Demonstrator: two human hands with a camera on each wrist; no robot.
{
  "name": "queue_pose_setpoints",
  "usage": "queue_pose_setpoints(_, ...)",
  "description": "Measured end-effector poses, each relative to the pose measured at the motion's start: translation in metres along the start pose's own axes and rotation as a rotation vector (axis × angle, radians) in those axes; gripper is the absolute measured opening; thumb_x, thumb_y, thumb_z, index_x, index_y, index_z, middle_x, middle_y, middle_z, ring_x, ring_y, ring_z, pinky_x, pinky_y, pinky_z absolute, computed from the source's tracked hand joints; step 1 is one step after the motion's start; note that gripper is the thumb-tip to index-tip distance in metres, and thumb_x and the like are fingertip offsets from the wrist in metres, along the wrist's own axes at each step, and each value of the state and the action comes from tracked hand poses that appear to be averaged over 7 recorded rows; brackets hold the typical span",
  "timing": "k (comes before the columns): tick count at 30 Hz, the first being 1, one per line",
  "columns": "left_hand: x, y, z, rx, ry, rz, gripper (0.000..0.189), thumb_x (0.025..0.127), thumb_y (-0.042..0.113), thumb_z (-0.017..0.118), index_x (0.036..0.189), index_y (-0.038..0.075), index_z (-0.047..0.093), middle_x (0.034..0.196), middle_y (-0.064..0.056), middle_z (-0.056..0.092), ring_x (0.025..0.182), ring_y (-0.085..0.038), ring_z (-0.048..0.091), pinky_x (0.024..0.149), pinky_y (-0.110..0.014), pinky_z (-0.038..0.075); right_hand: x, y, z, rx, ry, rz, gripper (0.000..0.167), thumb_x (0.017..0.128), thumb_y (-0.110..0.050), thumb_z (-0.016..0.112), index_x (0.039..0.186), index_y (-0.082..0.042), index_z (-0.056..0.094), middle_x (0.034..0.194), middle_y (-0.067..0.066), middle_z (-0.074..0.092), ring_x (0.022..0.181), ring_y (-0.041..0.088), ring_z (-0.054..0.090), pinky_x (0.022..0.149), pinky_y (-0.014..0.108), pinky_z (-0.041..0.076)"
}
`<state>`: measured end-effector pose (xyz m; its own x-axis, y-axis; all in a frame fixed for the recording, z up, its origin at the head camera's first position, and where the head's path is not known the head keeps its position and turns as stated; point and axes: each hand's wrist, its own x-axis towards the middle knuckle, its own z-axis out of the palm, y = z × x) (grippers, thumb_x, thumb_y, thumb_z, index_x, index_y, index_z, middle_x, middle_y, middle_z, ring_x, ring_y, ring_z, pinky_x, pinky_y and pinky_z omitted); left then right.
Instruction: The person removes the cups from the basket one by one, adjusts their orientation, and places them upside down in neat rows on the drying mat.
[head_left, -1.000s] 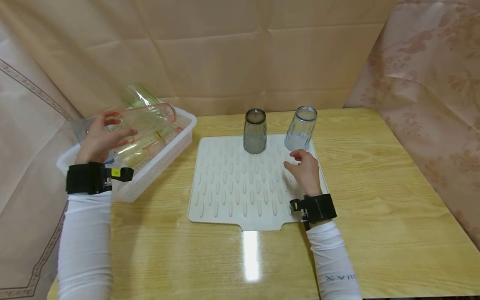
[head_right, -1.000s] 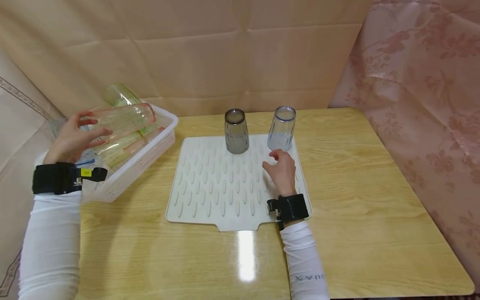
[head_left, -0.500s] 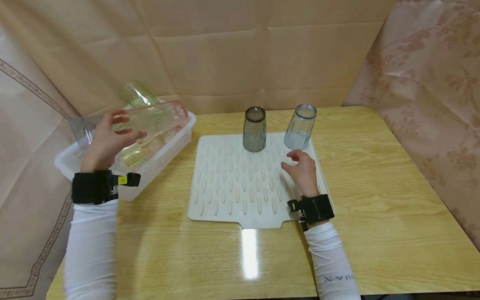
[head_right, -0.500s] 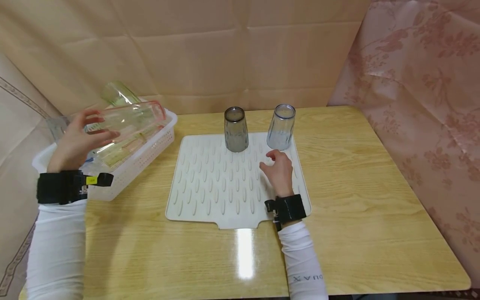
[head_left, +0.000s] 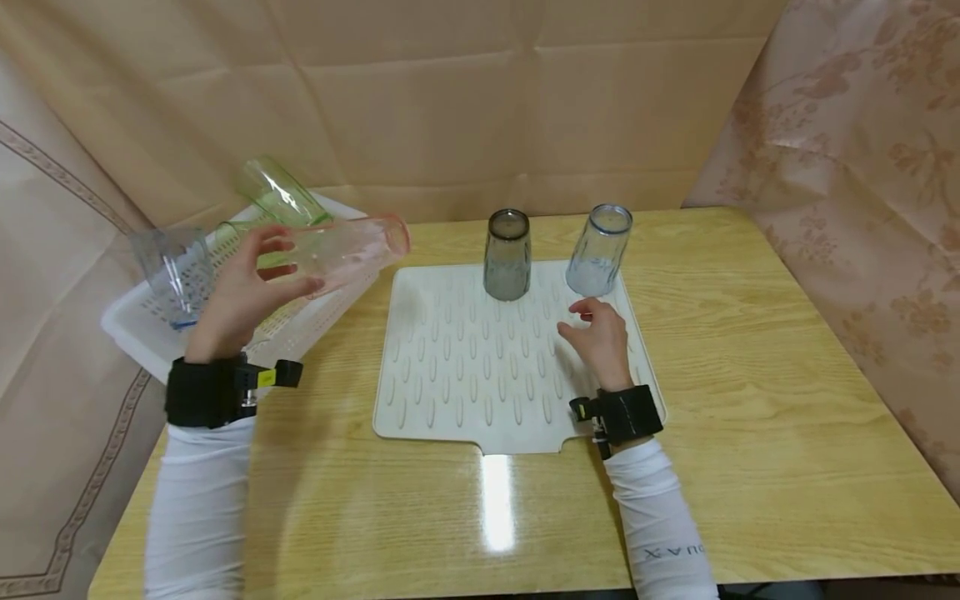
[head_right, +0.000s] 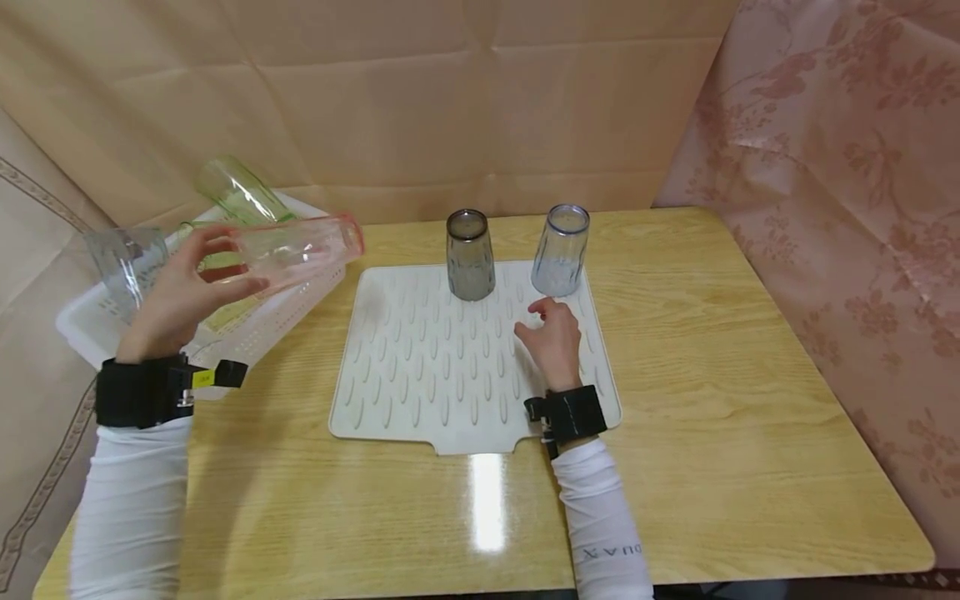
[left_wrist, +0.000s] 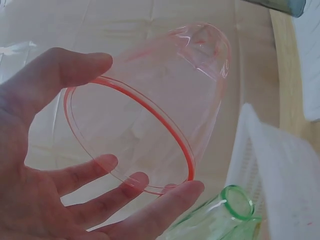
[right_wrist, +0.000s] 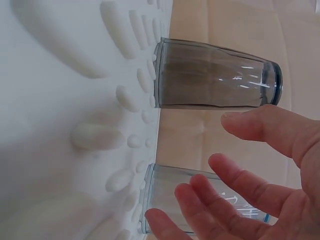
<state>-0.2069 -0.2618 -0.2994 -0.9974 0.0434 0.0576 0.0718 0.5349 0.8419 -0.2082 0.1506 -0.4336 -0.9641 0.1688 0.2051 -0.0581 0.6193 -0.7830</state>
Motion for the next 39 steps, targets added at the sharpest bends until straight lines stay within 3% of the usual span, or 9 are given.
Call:
queue_pose_setpoints(8, 0.002, -0.010, 0.020, -0.041, -0.068, -0.001, 0.081, 0.085, 0.021, 0.075, 0.148, 0.014, 0.025, 0.145, -0.017, 0.031, 0.126, -0.038, 0.040, 0.095, -0.047, 0.044, -0.002, 0.000, 0.004, 0.020, -0.014, 0.047, 0.031, 0.082, -0.015, 0.072, 0.106, 0.004, 0.066, 0.111, 0.022, 0.063, 0.103, 0.037, 0.059, 0.090, 0.048, 0.042)
queue_pose_setpoints(20, 0.003, -0.024, 0.053, -0.146, -0.130, 0.007, 0.080, 0.083, 0.014, 0.077, 0.148, 0.016, 0.030, 0.140, -0.018, 0.033, 0.123, -0.039, 0.042, 0.093, -0.048, 0.045, -0.010, -0.002, 0.013, 0.056, -0.005, 0.099, 0.031, 0.080, -0.020, 0.076, 0.102, 0.000, 0.068, 0.111, 0.019, 0.063, 0.104, 0.035, 0.059, 0.088, 0.046, 0.045)
queue_pose_setpoints(29, 0.004, -0.035, 0.074, -0.181, -0.193, -0.006, 0.080, 0.084, 0.010, 0.075, 0.148, 0.009, 0.028, 0.143, -0.019, 0.031, 0.124, -0.041, 0.039, 0.091, -0.046, 0.044, -0.014, -0.003, 0.012, 0.073, 0.022, 0.080, 0.029, 0.080, -0.018, 0.076, 0.102, 0.001, 0.068, 0.108, 0.019, 0.065, 0.102, 0.034, 0.060, 0.086, 0.045, 0.045)
queue_pose_setpoints(39, 0.005, -0.044, 0.097, -0.202, -0.246, -0.013, 0.081, 0.082, 0.011, 0.077, 0.147, 0.008, 0.028, 0.142, -0.020, 0.032, 0.124, -0.042, 0.038, 0.091, -0.049, 0.046, -0.017, -0.005, 0.013, 0.098, -0.013, 0.124, 0.032, 0.081, -0.021, 0.077, 0.104, -0.001, 0.069, 0.110, 0.016, 0.066, 0.104, 0.033, 0.059, 0.086, 0.045, 0.045)
